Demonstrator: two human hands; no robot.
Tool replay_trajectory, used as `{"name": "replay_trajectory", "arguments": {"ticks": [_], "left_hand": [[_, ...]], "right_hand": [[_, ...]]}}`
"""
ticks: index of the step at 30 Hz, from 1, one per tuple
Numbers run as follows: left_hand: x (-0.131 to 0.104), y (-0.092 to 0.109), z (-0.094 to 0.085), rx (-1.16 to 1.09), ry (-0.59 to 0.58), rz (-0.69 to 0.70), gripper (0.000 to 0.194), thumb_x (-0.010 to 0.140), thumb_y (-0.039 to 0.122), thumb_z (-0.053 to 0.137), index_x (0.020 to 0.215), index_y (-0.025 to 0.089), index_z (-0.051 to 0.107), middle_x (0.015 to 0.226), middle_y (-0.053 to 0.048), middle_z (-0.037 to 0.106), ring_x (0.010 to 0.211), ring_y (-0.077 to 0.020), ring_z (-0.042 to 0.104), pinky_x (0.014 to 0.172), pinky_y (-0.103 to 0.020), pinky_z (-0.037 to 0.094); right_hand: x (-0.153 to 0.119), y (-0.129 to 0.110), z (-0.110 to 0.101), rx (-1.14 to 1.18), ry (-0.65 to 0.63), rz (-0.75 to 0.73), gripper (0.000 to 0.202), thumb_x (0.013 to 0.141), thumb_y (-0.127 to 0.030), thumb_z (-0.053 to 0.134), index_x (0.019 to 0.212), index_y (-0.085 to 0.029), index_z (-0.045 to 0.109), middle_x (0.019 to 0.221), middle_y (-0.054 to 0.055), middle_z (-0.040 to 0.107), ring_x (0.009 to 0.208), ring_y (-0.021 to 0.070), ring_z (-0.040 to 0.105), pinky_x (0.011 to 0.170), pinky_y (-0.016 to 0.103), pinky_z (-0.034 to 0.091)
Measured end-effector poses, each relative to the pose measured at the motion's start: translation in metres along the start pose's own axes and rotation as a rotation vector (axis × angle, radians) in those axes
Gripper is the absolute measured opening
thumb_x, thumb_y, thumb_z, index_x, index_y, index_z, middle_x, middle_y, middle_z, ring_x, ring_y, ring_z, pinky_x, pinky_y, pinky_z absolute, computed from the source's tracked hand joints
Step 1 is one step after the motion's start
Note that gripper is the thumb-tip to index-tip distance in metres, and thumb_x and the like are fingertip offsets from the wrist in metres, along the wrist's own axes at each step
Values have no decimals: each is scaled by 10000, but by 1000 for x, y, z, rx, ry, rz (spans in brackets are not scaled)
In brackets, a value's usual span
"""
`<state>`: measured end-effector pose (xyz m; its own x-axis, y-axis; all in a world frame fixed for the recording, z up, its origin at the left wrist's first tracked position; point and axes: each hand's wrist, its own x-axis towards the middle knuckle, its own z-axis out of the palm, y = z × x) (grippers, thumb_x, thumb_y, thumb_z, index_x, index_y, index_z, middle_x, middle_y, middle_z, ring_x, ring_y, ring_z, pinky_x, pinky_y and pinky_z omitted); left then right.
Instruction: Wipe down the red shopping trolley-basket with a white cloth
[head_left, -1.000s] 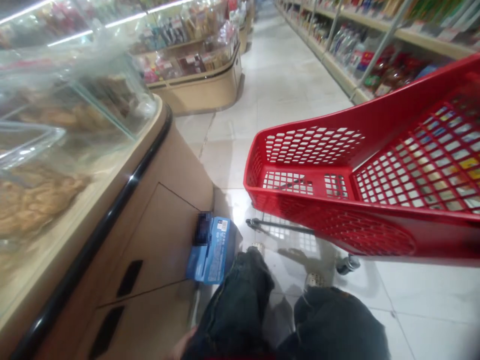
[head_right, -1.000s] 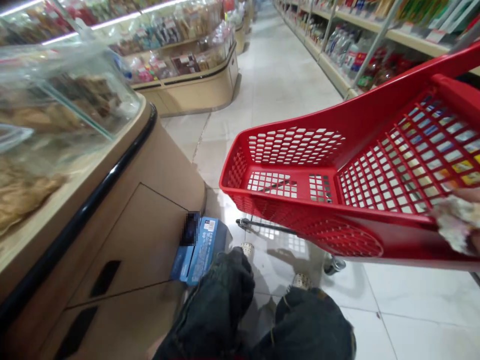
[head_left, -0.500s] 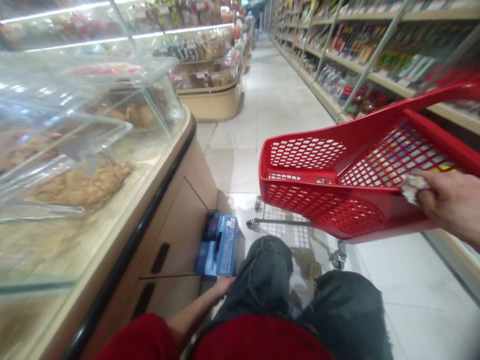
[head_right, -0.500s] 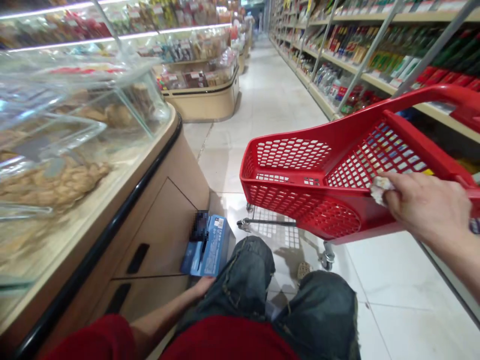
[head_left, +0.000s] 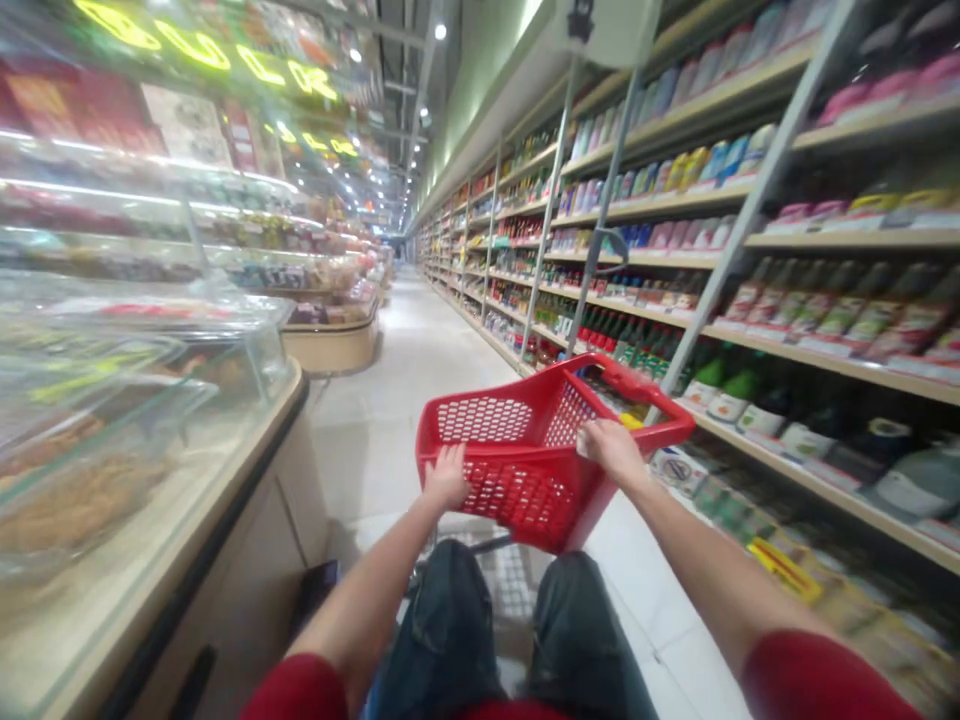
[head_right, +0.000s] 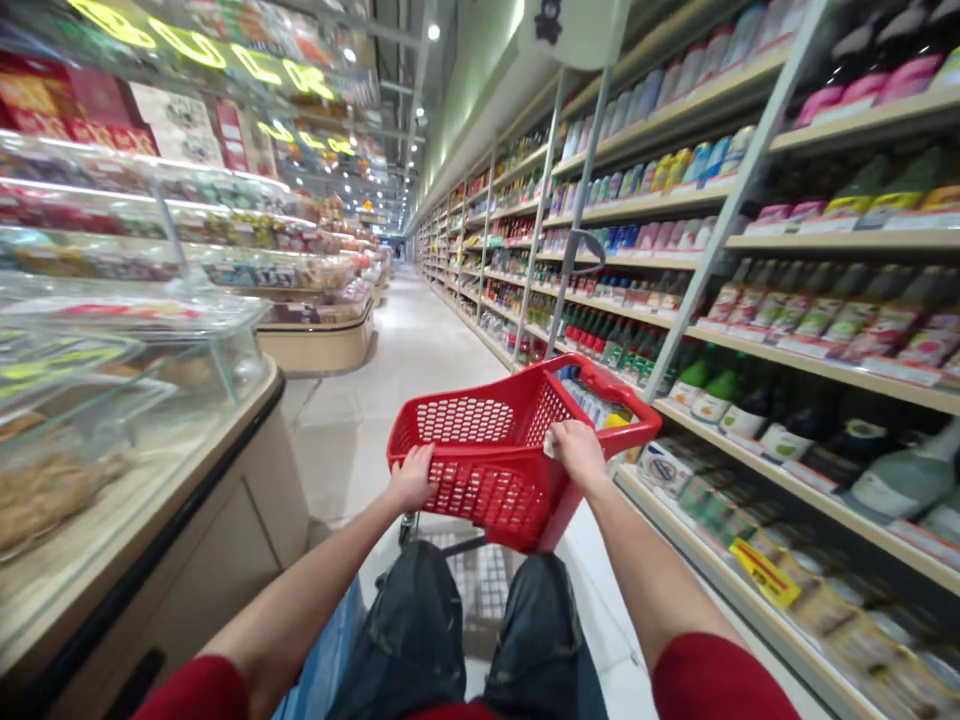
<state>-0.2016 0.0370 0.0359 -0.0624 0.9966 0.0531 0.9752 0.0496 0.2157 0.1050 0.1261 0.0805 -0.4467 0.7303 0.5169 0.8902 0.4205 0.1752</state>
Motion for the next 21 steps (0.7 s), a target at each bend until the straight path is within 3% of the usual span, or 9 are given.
{"name": "replay_trajectory", "arguments": {"ticks": [4,7,10,14,16,18,21], "left_hand": [[0,4,8,48,-10,37,779,633,187,505,1375,166,268,1464,-138,271,1358,-281,206,1048,-578,180],[-1,9,15,79,7,43,809,630,195,500,1390,139,229,1491,-149,173,1376,-291,128,1056,-585,133],[0,14,23,88,37,58,822,626,202,494,1395,120,217,1493,-155,154,1378,-288,116,1055,-578,148],[-1,18,31,76,67,70,825,627,230,503,1393,105,224,1490,-156,172,1375,-290,132,1058,-575,142],[-4,19,31,72,73,91,822,633,234,500,1394,100,219,1491,-146,180,1377,-281,128,1067,-563,138],[-7,18,29,68,64,110,815,635,223,496,1393,101,221,1491,-139,184,1378,-273,126,1073,-549,143],[-9,16,28,56,46,118,827,619,203,505,1391,106,226,1490,-149,184,1377,-279,127,1074,-546,144]], "right_hand": [[-30,36,-10,-110,80,124,350,829,-190,397,1138,-160,561,1126,137,581,1043,259,498,866,383,341],[-49,37,-4,-144,102,166,447,821,-180,392,1258,-136,475,1280,172,490,1201,308,397,959,454,277],[-49,5,10,-107,47,146,472,814,-165,388,1278,-131,461,1308,175,474,1229,311,379,997,470,242],[-31,-52,23,-1,-69,-29,437,841,-259,423,1263,-156,476,1316,162,472,1232,303,374,1033,496,183],[-26,-63,22,9,-95,-22,416,854,-254,412,1257,-174,476,1309,152,480,1220,299,383,1026,516,177],[-26,-54,16,-9,-112,-4,391,876,-215,364,1250,-206,479,1283,118,512,1208,274,398,1029,514,162],[-36,-17,0,-49,-107,43,390,891,-176,319,1237,-225,490,1262,91,538,1197,252,414,1039,508,132]]}}
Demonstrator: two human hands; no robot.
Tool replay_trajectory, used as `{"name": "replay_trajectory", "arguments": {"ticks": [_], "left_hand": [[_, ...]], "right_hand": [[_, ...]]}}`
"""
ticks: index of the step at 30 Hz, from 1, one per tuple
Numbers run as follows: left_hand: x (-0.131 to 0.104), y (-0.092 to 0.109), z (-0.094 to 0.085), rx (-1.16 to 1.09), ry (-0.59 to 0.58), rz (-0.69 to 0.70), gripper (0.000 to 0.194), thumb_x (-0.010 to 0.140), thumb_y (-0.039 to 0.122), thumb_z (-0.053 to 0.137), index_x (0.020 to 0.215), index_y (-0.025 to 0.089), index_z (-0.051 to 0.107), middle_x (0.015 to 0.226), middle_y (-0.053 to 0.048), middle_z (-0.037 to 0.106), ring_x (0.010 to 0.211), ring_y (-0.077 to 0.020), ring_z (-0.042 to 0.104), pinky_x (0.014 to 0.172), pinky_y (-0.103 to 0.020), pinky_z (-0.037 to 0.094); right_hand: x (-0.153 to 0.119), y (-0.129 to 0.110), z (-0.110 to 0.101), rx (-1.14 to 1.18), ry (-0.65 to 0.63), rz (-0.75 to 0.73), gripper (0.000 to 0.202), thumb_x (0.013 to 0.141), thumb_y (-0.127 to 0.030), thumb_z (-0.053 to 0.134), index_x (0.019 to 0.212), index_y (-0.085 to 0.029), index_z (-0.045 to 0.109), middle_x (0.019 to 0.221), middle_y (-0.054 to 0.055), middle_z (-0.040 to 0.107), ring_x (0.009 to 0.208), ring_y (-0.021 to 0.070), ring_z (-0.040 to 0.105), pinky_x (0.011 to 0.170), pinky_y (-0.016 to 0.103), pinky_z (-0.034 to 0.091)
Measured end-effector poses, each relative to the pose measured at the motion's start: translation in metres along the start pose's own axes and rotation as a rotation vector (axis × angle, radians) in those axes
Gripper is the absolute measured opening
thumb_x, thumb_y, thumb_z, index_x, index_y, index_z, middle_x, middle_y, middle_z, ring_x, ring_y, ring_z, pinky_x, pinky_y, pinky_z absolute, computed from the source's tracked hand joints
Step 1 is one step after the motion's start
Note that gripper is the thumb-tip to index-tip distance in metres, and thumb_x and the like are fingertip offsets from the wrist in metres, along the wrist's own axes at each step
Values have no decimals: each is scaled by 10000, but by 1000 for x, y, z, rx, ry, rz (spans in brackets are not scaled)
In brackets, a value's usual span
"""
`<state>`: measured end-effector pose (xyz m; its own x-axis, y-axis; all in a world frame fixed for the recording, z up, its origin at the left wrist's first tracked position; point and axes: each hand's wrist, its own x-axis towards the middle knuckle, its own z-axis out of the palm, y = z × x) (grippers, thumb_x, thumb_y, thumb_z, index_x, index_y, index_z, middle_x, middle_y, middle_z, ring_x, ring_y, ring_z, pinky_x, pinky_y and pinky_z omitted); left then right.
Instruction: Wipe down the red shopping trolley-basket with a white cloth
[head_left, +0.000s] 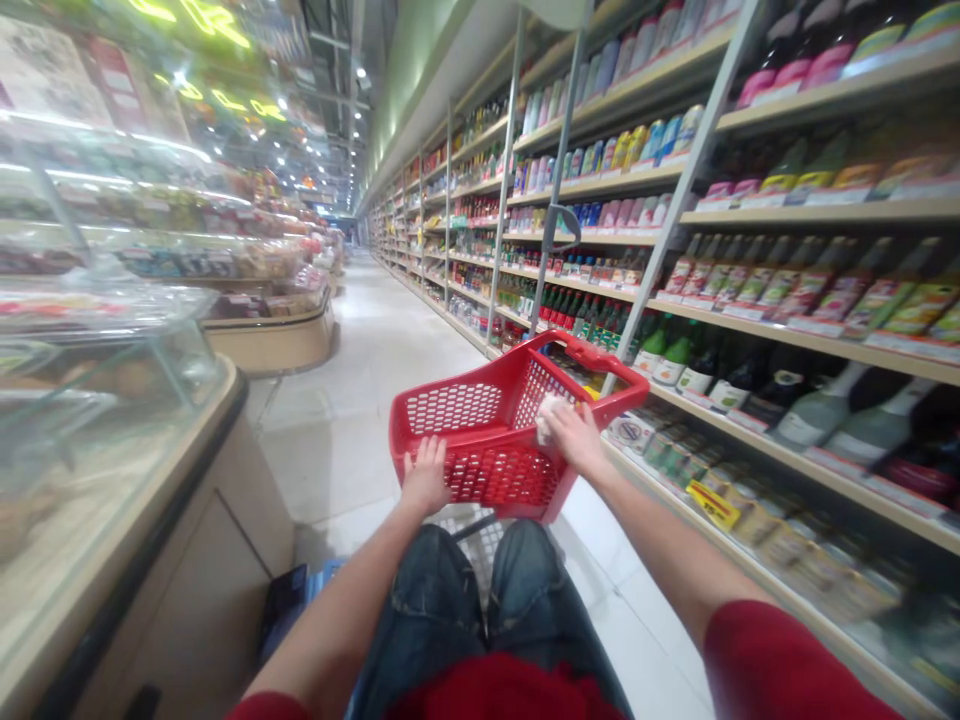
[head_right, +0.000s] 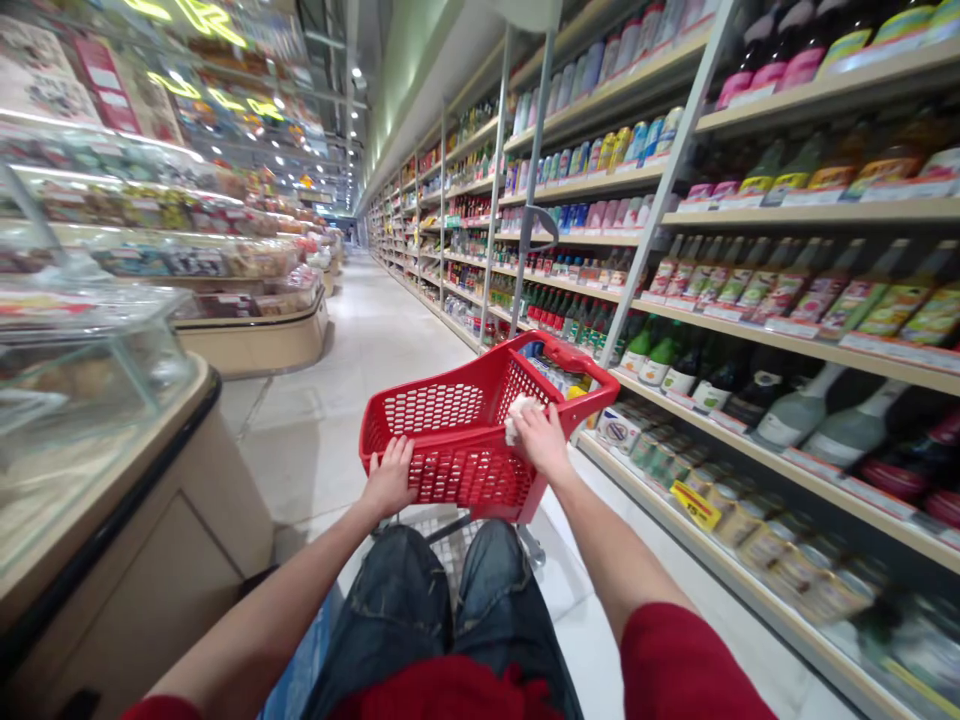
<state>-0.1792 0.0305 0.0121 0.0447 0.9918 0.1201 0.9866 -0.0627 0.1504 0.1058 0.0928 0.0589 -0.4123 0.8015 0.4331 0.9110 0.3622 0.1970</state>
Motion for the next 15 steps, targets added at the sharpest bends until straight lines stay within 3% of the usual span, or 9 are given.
{"name": "replay_trajectory", "arguments": {"ticks": [2,4,9,11,13,15], "left_hand": [[0,-3,1,-11,6,0,839,610,205,515,1391,109,224,1490,-153,178,1378,-282,121,1077,-547,133],[0,-6,3,-20,12,-4,842,612,215,524,1392,115,223,1493,-149,169,1380,-280,109,1081,-543,116],[2,1,0,-168,45,-59,801,625,218,572,1368,143,283,1491,-148,179,1379,-293,111,1081,-560,72],[3,19,-7,-423,163,-79,746,650,240,590,1344,156,327,1483,-142,216,1375,-283,140,1093,-538,82],[4,43,-15,-828,288,-33,705,666,290,618,1315,170,371,1445,-124,314,1353,-252,225,1103,-445,178],[5,66,-21,-1332,239,-5,707,622,319,677,1266,159,431,1328,-134,467,1229,-258,430,1010,-386,358]], "right_hand": [[-5,22,-7,-11,19,46,408,883,-158,319,1257,-206,476,1277,115,522,1197,261,416,1023,509,163],[-6,28,-11,64,39,73,412,861,-142,340,1241,-186,495,1260,128,533,1188,257,427,1004,474,221],[13,-20,-7,685,107,229,284,768,-178,447,994,-167,619,1025,104,646,976,229,557,867,359,383],[22,-42,-8,811,100,258,257,761,-203,440,954,-179,608,911,62,668,825,188,598,761,306,436],[27,-58,-11,896,76,247,239,759,-230,438,936,-187,591,837,25,674,738,157,610,678,261,458],[29,-67,-16,977,62,242,240,749,-253,448,941,-186,575,827,11,678,723,146,617,646,241,468]]}}
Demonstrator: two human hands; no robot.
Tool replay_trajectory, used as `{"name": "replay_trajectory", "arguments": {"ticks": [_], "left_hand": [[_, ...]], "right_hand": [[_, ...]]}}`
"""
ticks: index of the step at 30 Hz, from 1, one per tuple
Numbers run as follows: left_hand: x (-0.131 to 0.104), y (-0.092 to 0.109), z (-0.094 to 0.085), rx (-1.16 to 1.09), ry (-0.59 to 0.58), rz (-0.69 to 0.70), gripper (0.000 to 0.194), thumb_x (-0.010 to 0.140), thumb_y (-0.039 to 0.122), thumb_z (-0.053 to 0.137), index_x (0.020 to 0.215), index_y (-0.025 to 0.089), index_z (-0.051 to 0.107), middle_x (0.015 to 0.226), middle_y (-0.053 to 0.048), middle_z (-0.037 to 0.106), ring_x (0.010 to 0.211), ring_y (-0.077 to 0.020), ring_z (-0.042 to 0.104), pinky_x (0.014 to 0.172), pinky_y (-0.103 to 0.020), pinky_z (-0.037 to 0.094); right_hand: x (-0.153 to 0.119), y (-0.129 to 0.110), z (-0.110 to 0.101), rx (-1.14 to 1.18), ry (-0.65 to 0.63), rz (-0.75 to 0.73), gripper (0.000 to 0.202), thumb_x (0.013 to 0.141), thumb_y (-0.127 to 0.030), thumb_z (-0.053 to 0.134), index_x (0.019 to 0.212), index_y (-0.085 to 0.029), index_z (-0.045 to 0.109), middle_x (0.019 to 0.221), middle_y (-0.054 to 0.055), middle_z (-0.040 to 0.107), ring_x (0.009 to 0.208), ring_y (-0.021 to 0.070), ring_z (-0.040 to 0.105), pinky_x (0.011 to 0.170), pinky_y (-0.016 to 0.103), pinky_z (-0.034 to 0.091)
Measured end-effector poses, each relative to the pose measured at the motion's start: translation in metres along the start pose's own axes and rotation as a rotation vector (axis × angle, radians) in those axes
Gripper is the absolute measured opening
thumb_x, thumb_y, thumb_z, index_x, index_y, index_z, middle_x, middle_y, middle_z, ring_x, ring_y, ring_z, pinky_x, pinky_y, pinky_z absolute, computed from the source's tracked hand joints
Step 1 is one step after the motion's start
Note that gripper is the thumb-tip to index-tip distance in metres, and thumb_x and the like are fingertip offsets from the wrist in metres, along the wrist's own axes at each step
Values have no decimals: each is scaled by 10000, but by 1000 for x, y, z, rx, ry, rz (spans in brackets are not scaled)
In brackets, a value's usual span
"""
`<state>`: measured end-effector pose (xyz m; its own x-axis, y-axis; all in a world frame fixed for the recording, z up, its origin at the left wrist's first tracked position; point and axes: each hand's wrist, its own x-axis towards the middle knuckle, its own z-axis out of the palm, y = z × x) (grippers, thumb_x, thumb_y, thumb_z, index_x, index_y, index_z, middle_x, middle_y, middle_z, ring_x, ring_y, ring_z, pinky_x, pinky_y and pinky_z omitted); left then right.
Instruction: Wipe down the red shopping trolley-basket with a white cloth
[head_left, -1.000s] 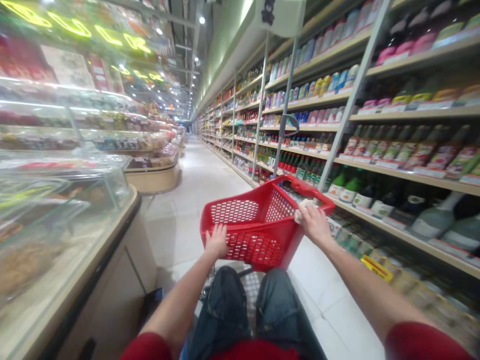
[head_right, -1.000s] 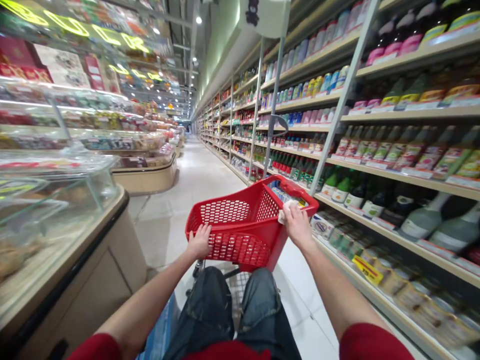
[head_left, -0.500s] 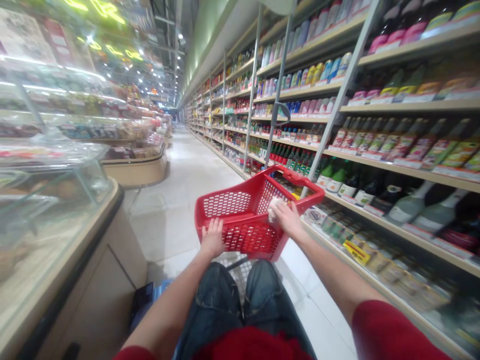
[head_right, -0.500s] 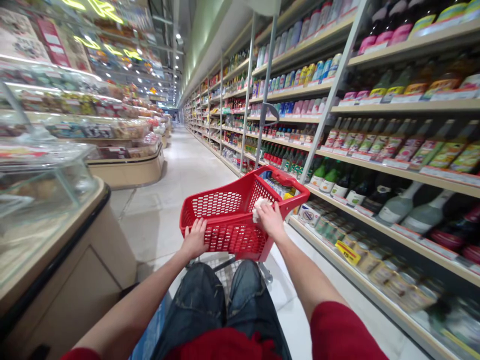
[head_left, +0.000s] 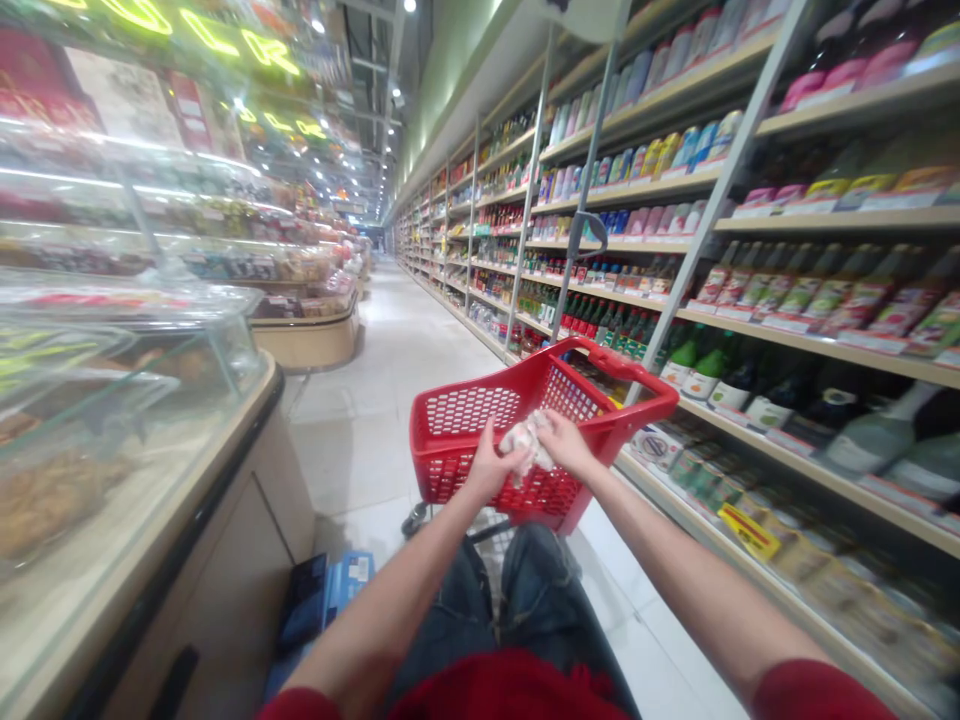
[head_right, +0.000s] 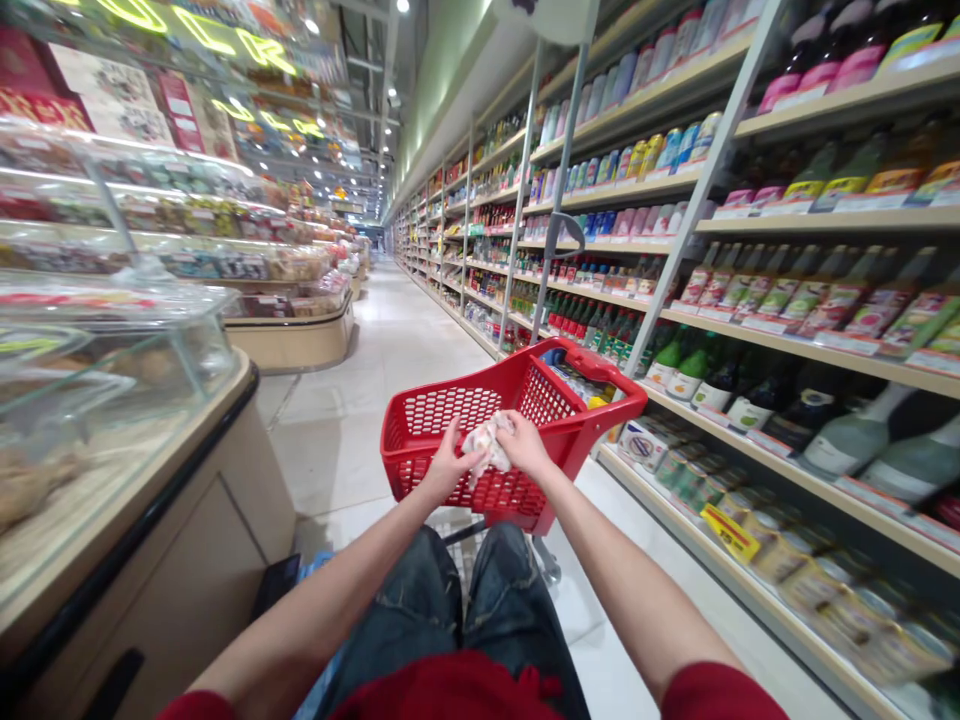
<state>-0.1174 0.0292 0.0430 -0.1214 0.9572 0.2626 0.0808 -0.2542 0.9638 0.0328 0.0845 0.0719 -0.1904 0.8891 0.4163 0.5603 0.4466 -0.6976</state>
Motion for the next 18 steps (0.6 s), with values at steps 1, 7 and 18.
{"name": "replay_trajectory", "arguments": {"ticks": [1,7,18], "left_hand": [[-1,3,7,-203,-42,-68,708,578,329,714,1219,145,477,1226,-137,553,1116,-261,529,929,-376,429],[0,-9,12,-515,54,-277,349,496,271,736,786,112,625,661,-24,655,599,-144,608,616,-275,485],[-17,-17,18,-106,-237,-31,594,558,-4,451,1108,173,589,1179,-56,616,1136,-181,526,1006,-324,377]], "right_hand": [[-1,-4,0,27,-1,6,246,744,-263,452,946,-182,568,827,13,678,721,146,620,639,241,472],[-21,-17,12,68,71,62,262,717,-277,479,929,-159,575,861,64,662,773,197,613,741,336,478],[-31,19,42,-12,207,-83,425,841,-278,357,1219,-163,515,1240,117,524,1191,212,454,1000,380,371]]}}
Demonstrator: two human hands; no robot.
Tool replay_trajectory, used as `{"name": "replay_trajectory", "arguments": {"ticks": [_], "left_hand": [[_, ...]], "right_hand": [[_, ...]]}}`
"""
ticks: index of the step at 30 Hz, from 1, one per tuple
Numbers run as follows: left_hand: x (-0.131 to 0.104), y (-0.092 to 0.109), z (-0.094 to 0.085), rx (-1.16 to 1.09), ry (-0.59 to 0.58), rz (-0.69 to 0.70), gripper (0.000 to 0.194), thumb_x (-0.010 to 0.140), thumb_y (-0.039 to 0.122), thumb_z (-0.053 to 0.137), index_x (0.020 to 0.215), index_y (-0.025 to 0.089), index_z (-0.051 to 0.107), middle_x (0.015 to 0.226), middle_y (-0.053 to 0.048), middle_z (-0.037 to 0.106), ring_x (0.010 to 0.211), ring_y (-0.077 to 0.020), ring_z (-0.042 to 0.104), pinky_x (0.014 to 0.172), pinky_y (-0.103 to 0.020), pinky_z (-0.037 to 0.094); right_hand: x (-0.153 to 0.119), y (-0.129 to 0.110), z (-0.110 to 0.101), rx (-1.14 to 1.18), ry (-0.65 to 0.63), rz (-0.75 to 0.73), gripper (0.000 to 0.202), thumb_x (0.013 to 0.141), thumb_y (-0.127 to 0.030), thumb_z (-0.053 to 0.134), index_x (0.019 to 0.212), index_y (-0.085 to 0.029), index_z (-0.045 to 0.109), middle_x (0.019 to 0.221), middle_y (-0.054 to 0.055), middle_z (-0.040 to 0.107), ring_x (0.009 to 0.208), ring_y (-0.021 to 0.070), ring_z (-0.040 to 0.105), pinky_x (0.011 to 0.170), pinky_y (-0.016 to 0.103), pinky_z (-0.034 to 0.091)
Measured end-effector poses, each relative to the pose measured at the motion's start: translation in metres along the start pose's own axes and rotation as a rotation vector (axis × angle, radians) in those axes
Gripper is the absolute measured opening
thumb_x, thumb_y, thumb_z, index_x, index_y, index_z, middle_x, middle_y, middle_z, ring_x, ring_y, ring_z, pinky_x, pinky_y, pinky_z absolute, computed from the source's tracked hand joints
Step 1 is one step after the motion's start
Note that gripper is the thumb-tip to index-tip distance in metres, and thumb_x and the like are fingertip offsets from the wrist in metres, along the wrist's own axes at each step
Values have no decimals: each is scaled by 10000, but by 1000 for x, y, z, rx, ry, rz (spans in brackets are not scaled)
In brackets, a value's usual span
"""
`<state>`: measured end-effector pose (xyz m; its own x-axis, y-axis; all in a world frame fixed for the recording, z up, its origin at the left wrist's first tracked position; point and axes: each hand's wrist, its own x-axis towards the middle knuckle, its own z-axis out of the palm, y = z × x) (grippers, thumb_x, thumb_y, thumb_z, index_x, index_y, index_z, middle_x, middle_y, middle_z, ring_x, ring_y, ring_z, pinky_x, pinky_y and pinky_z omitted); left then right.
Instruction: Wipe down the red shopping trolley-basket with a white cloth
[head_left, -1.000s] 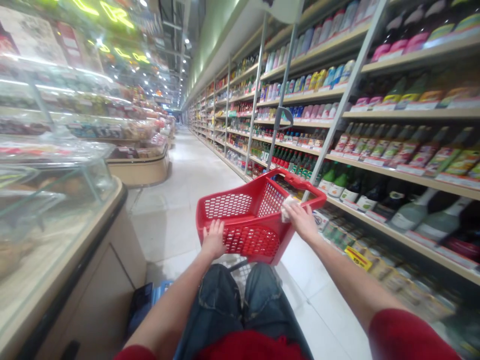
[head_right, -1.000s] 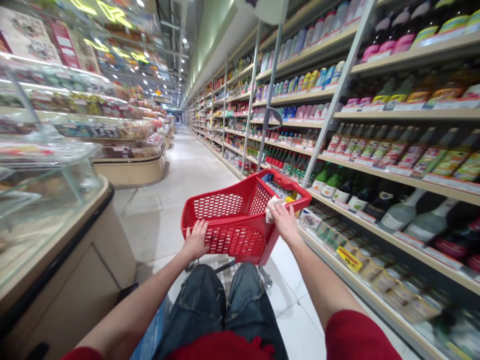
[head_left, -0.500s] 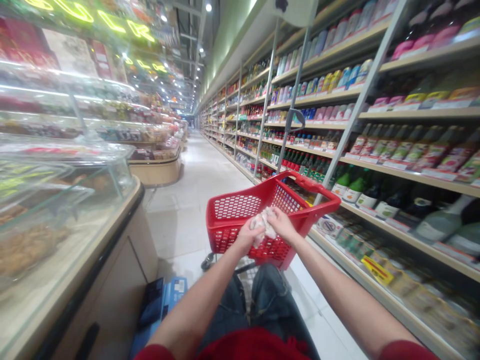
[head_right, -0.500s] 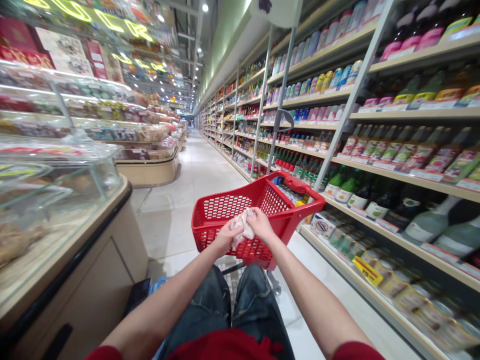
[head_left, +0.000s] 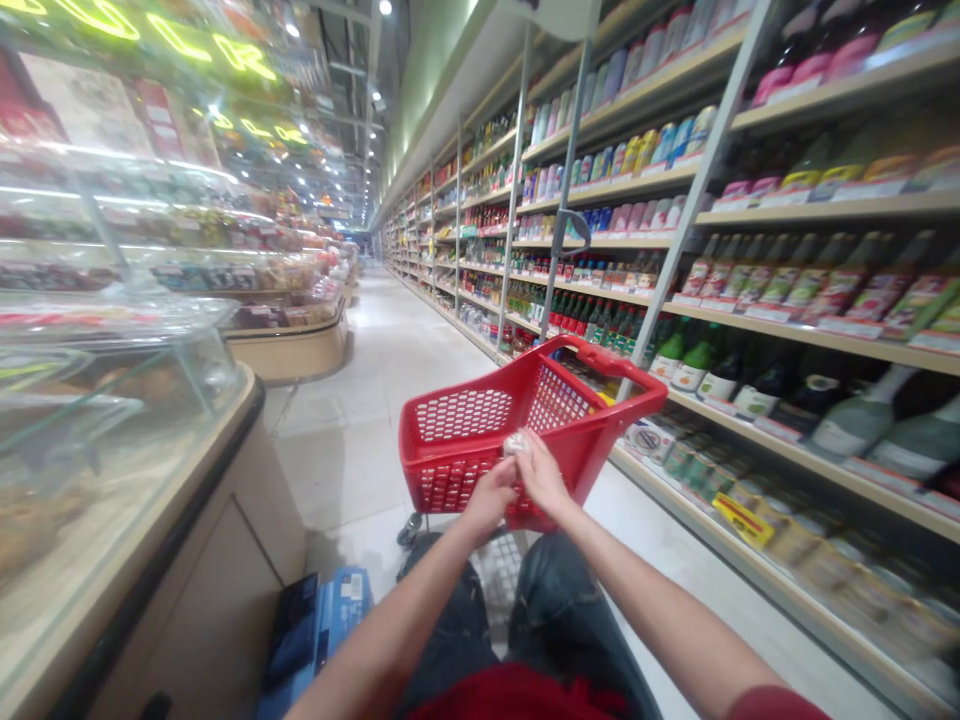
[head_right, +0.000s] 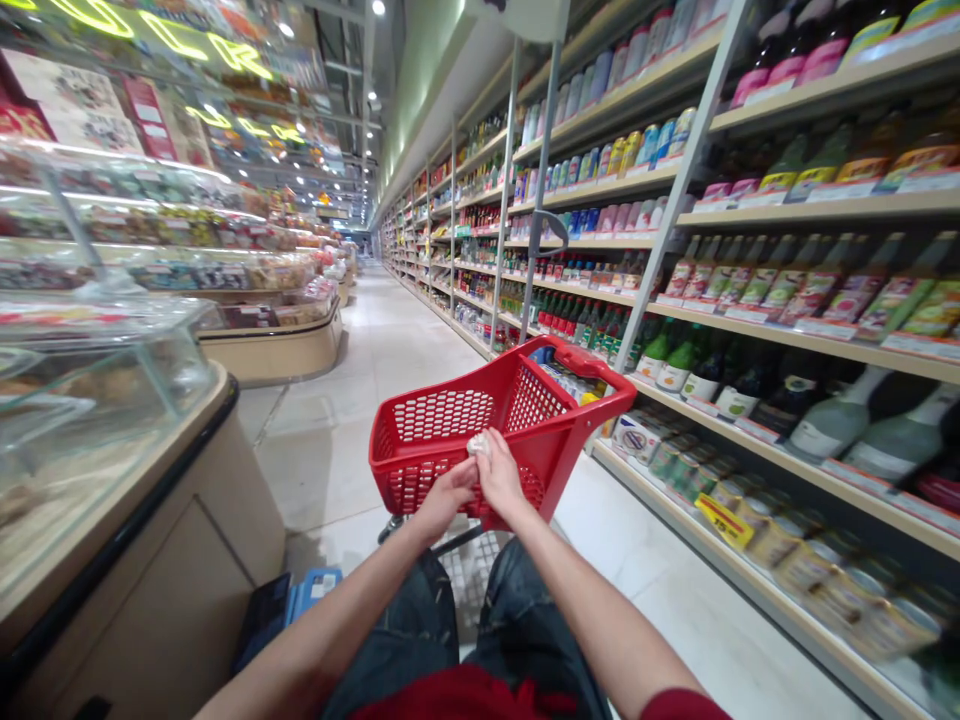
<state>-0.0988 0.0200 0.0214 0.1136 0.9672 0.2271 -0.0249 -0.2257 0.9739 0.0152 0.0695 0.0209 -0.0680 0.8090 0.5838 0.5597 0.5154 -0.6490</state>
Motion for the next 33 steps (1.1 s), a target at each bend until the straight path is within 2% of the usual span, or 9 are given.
{"name": "replay_trajectory", "arguments": {"ticks": [5,7,9,13,15,19,22,25,33], "left_hand": [[8,-10,-52,957,260,-52,652,645,51,470,1293,94,421,1429,-146,341,1338,-247,269,1094,-471,211],[8,-18,-63,1184,242,-86,704,632,56,472,1327,98,367,1452,-140,296,1357,-258,218,1079,-520,203],[6,-23,-67,1295,200,-85,731,626,70,464,1344,114,337,1456,-118,296,1361,-238,211,1075,-510,218],[3,-25,-64,1379,152,-104,740,655,129,456,1374,130,280,1472,-98,265,1369,-223,186,1074,-511,218],[0,-24,-62,1400,137,-108,743,673,146,457,1386,130,251,1483,-95,236,1374,-228,161,1070,-530,212],[-9,-26,-59,1410,148,-88,732,703,146,435,1399,123,212,1501,-92,176,1383,-228,109,1073,-550,185],[-14,-31,-58,1393,158,-59,728,718,146,422,1405,115,184,1507,-98,147,1388,-229,68,1074,-574,152],[-16,-35,-59,1375,166,-30,718,734,143,419,1408,127,171,1509,-101,136,1390,-242,32,1076,-576,141],[-14,-34,-68,1370,135,-33,697,742,125,405,1401,124,175,1510,-95,127,1387,-243,12,1079,-566,159]], "right_hand": [[43,35,-55,-526,223,-127,427,828,-183,410,1241,-196,515,1381,131,383,1263,272,337,1010,481,298],[48,46,-56,-680,171,-126,415,845,-176,401,1245,-180,512,1367,153,402,1257,291,336,999,502,286],[44,49,-39,-756,45,-173,407,866,-158,360,1243,-159,514,1331,158,451,1249,277,353,1003,476,285],[27,34,12,-753,-176,-327,424,882,-145,321,1273,-173,483,1339,125,461,1260,234,352,1017,419,278],[22,26,22,-756,-244,-376,431,881,-159,327,1287,-196,465,1361,109,442,1267,236,343,1021,439,263],[23,35,-6,-851,-314,-418,463,870,-144,309,1309,-231,429,1364,87,443,1247,246,362,1020,510,221],[27,56,-40,-925,-164,-345,447,867,-166,327,1301,-177,436,1376,130,414,1258,276,339,1008,534,216],[26,64,-48,-917,-44,-322,469,863,-200,356,1323,-118,400,1371,169,402,1268,301,315,1002,547,211],[9,21,20,-847,-232,-466,461,872,-153,319,1322,-196,404,1382,106,409,1259,255,318,1020,522,182]]}}
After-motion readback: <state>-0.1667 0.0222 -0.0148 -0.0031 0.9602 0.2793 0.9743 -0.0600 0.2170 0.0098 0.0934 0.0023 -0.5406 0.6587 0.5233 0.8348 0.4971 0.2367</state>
